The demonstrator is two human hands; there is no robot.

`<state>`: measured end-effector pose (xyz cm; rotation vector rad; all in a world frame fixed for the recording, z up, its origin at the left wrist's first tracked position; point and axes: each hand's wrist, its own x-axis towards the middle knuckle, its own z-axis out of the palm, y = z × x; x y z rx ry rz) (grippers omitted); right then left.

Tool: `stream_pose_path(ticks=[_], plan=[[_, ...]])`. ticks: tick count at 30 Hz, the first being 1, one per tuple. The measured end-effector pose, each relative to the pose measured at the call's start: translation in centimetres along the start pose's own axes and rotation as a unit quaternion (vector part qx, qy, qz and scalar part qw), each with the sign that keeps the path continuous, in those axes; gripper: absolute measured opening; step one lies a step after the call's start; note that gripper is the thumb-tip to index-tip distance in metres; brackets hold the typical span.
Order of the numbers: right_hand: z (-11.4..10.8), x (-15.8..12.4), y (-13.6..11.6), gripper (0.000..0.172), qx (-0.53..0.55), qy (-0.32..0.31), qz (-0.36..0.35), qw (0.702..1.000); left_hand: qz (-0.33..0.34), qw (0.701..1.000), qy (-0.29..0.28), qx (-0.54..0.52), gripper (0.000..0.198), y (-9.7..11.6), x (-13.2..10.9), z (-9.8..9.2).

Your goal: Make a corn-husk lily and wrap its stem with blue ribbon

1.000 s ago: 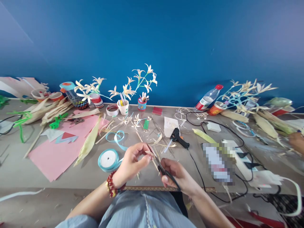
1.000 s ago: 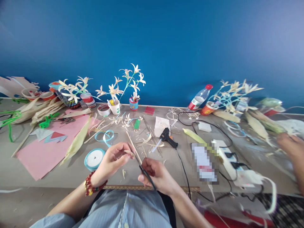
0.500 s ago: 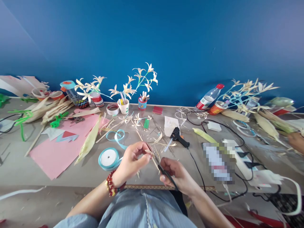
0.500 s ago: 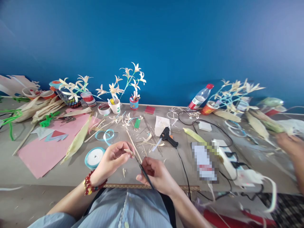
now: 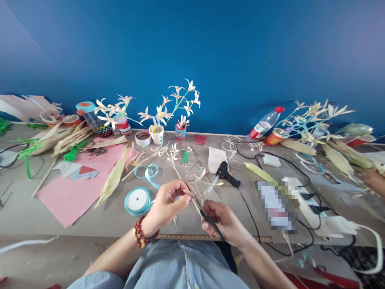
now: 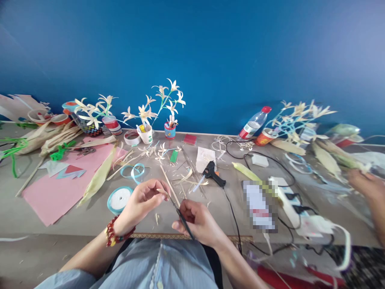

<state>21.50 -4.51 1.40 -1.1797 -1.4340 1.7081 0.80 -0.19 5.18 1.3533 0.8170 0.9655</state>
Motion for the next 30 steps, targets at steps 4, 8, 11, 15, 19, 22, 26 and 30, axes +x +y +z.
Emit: stream_pose_path(ticks=[4,8,11,15,19,22,26,30], plan=[[0.0,0.0,0.1,0.053,0.006,0.0,0.005,1.0,-0.003,1.0,-0.006,-0.011,0.012,0.1,0.0,-0.1],[0.0,0.0,0.1,0.053,0.03,0.007,0.02,0.999,0.002,0.999,-0.018,-0.028,0.014,-0.1,0.1,-0.3],[0.0,0.0,0.2,0.054,0.032,0.016,0.023,0.999,-0.007,0.998,-0.024,-0.052,0.016,-0.1,0.2,-0.3],[0.1,0.2,0.0,0.056,0.017,0.027,0.012,0.999,-0.005,0.996,-0.026,-0.081,0.019,0.1,0.2,-0.2],[-0.4,0.3,-0.3,0.057,0.005,0.016,-0.024,1.0,-0.007,0.995,-0.021,-0.094,0.019,0.0,0.2,-0.2],[-1.7,0.5,0.0,0.051,-0.128,0.084,-0.039,0.987,-0.022,0.994,-0.009,-0.107,0.018,-0.4,0.2,-0.3],[-3.6,0.4,1.6,0.036,-0.444,0.239,-0.044,0.862,-0.023,0.993,0.015,-0.111,0.016,-1.2,0.3,-0.2],[-4.3,0.5,3.1,0.03,-0.573,0.264,0.011,0.776,0.03,0.998,0.048,-0.04,0.012,-2.0,0.4,-0.2]])
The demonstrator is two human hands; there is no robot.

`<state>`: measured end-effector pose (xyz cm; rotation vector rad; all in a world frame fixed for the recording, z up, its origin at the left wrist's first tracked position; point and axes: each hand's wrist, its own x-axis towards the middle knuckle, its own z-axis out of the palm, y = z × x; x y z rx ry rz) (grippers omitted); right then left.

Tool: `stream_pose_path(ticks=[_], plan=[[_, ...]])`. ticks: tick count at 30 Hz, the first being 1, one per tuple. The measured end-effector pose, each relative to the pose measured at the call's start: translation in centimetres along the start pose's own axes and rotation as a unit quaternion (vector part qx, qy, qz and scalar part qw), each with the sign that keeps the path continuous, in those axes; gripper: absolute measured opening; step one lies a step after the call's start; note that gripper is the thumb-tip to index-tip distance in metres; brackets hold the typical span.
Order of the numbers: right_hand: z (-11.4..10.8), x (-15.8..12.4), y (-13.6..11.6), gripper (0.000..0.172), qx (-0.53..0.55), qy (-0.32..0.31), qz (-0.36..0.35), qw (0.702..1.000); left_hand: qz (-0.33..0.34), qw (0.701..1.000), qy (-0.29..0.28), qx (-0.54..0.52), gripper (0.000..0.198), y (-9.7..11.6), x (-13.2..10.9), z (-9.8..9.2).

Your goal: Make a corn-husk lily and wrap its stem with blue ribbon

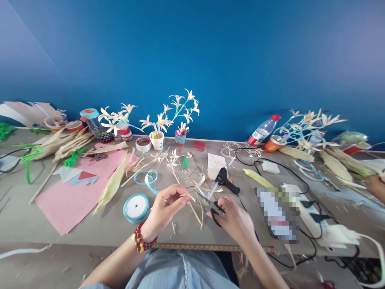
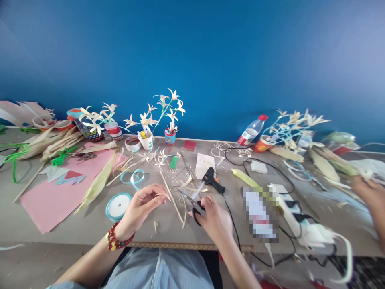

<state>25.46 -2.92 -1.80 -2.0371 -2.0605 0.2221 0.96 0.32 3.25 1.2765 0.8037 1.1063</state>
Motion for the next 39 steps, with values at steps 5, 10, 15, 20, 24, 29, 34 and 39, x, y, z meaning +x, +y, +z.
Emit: stream_pose_path(ticks=[5,10,15,20,24,29,34,39], plan=[[0.0,0.9,0.0,0.031,-0.013,-0.092,0.077,0.993,0.106,0.985,-0.003,0.136,0.008,-0.5,0.1,0.0],[-1.9,2.2,1.2,0.023,0.088,-0.164,0.027,0.982,0.177,0.964,-0.013,0.198,0.011,-0.6,-0.1,-0.2],[-3.7,1.6,-1.0,0.016,0.285,-0.112,-0.088,0.948,0.227,0.941,-0.019,0.249,0.017,-0.9,-0.3,-0.1],[-3.6,0.4,-6.1,0.007,0.378,0.047,-0.172,0.909,0.185,0.954,0.012,0.237,0.01,-0.9,-0.4,1.0],[-3.0,0.5,-7.7,0.009,0.368,0.128,-0.182,0.903,0.108,0.976,0.05,0.181,0.013,-0.9,-0.5,1.7],[-2.9,0.6,-7.9,0.011,0.322,0.186,-0.187,0.909,0.105,0.976,0.065,0.178,0.01,-0.7,-0.7,2.0],[-3.0,0.7,-8.1,0.011,0.282,0.222,-0.201,0.911,0.156,0.958,0.069,0.229,0.008,-0.8,-0.7,2.2],[-3.1,0.9,-8.5,0.013,0.286,0.242,-0.205,0.904,0.192,0.938,0.077,0.277,0.012,-0.6,-0.4,2.3]])
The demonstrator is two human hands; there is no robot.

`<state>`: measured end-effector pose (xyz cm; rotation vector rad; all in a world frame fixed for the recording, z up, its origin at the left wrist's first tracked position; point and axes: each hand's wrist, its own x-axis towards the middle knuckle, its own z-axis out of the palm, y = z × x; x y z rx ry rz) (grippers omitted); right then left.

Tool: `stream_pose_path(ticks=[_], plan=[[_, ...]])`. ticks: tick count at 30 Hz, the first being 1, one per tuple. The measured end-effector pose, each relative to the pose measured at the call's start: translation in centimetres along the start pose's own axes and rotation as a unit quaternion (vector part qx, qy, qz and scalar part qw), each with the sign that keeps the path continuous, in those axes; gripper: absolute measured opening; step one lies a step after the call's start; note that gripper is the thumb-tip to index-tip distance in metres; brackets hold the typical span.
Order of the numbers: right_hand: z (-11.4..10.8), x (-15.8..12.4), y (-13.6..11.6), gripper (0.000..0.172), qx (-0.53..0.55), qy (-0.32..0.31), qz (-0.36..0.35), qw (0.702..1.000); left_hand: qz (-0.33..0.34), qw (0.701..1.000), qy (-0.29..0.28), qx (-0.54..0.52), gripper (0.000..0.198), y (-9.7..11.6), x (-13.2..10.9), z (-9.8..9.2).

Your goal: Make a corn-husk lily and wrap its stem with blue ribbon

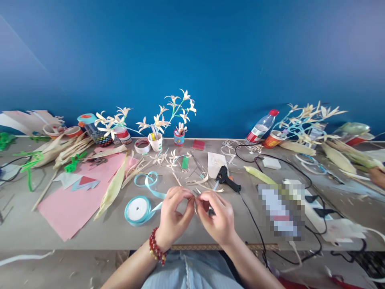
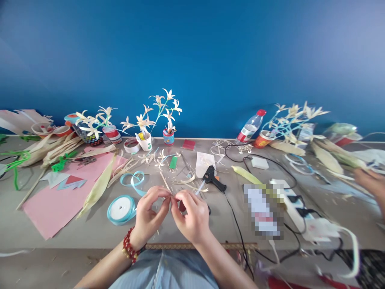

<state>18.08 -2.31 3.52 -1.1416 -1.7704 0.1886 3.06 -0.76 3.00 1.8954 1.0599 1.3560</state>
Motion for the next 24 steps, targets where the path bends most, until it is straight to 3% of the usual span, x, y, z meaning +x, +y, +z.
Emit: stream_pose_path(ticks=[8,14,19,24], plan=[[0.0,-0.2,0.3,0.018,-0.017,0.007,-0.051,0.999,0.067,0.991,0.025,0.115,0.018,-0.7,0.0,0.0],[-0.5,-0.6,1.1,0.019,-0.016,0.055,-0.042,0.997,0.028,0.983,0.074,0.166,0.016,-2.3,-0.4,-1.7],[-0.5,-0.4,1.0,0.019,-0.021,0.037,-0.039,0.998,0.037,0.991,-0.026,0.13,0.03,-0.6,0.1,-1.7],[-0.5,0.0,0.3,0.017,-0.023,0.029,-0.051,0.998,0.024,0.995,-0.04,0.094,0.013,0.7,1.0,-0.5]])
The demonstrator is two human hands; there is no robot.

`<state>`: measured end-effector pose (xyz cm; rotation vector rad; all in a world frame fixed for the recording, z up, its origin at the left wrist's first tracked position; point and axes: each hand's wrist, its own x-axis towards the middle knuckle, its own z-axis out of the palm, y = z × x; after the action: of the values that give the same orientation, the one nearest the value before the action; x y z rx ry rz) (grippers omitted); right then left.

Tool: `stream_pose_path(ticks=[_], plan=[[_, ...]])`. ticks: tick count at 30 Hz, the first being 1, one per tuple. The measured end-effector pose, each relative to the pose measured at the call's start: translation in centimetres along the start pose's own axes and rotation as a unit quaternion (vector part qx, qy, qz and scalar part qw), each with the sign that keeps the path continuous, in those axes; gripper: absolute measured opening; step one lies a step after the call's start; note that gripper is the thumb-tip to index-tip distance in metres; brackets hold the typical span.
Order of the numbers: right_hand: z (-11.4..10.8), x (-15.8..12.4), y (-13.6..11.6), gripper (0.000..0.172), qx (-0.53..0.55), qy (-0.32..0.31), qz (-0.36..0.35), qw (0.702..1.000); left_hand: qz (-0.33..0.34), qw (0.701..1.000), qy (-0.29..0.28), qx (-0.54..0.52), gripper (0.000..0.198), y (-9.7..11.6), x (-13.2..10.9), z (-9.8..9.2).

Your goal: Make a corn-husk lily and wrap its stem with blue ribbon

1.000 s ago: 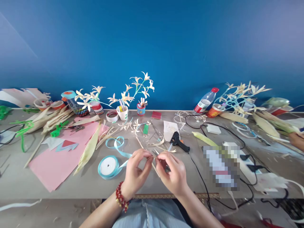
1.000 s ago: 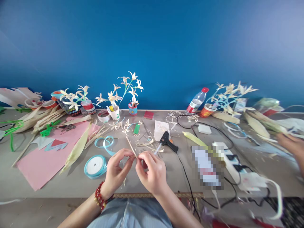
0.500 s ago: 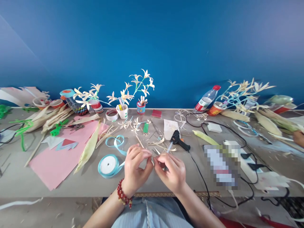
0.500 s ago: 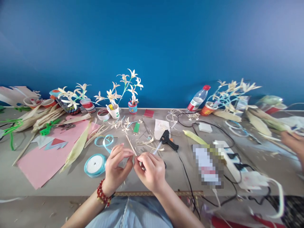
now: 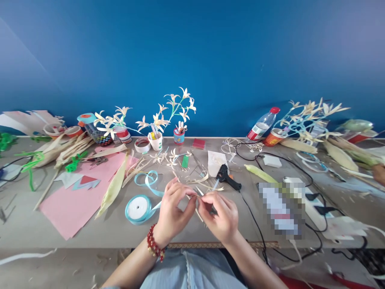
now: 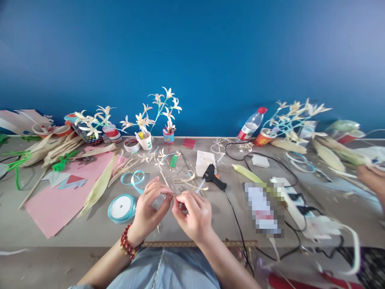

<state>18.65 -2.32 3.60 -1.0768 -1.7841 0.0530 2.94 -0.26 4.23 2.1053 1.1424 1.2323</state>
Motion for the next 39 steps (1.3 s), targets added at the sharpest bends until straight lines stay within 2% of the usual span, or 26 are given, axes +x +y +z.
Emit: stream_pose_path(ticks=[6,9,13,14,16,19,21,23,26,28,29,31,33,35,37,39], plan=[[0.1,-0.1,0.1,0.019,-0.019,0.008,-0.035,0.999,0.02,0.998,0.044,0.027,0.017,0.0,-0.3,0.5],[0.2,-0.1,0.0,0.02,-0.017,0.013,-0.057,0.998,0.023,0.996,0.065,0.059,0.018,-1.1,-0.8,0.6],[-0.1,0.1,-0.1,0.019,-0.018,0.049,-0.032,0.998,-0.017,0.991,0.114,0.062,0.019,-2.6,-1.2,-0.1],[-0.2,0.1,-0.1,0.019,-0.018,0.055,-0.024,0.998,-0.027,0.992,0.114,0.046,0.019,-2.6,-1.2,-0.4],[-0.4,0.1,-0.1,0.019,-0.017,0.053,-0.021,0.998,-0.027,0.997,0.077,0.001,0.018,-2.0,-1.1,-0.8],[-0.2,0.1,-0.1,0.02,-0.01,0.041,-0.024,0.999,0.013,1.0,0.014,-0.022,0.021,-0.4,-0.6,-1.0],[-0.1,0.0,-0.2,0.019,-0.009,0.04,-0.022,0.999,0.026,1.0,0.001,-0.011,0.018,0.3,-0.3,-0.7],[-0.1,0.1,-0.3,0.018,-0.012,0.042,-0.027,0.999,0.027,1.0,0.008,-0.004,0.017,0.3,-0.1,-0.4],[-0.4,0.3,-0.3,0.017,-0.019,0.072,-0.045,0.996,0.013,0.998,0.055,-0.004,0.016,-0.5,-0.4,-0.2],[-0.8,0.5,-0.1,0.017,-0.017,0.097,-0.059,0.993,-0.019,0.995,0.089,-0.031,0.014,-1.0,-0.6,-0.5],[-1.0,0.6,0.1,0.017,-0.011,0.098,-0.069,0.993,-0.048,0.993,0.086,-0.068,0.014,-1.2,-0.7,-0.6],[-1.2,0.6,0.5,0.018,0.004,0.078,-0.106,0.991,-0.12,0.975,0.032,-0.186,0.019,-1.2,-0.7,-1.0],[-1.2,0.5,1.0,0.02,0.015,0.052,-0.149,0.987,-0.181,0.929,-0.047,-0.318,0.028,-1.0,-0.6,-1.1],[-1.1,0.2,1.4,0.023,0.019,0.04,-0.177,0.983,-0.216,0.876,-0.106,-0.419,0.028,-0.7,-0.5,-1.1],[-0.9,0.0,1.6,0.026,0.025,0.035,-0.188,0.981,-0.239,0.834,-0.133,-0.48,0.021,-0.5,-0.6,-1.0],[-0.9,-0.1,1.7,0.028,0.032,0.03,-0.191,0.981,-0.252,0.812,-0.136,-0.508,0.016,-0.5,-0.7,-1.0]])
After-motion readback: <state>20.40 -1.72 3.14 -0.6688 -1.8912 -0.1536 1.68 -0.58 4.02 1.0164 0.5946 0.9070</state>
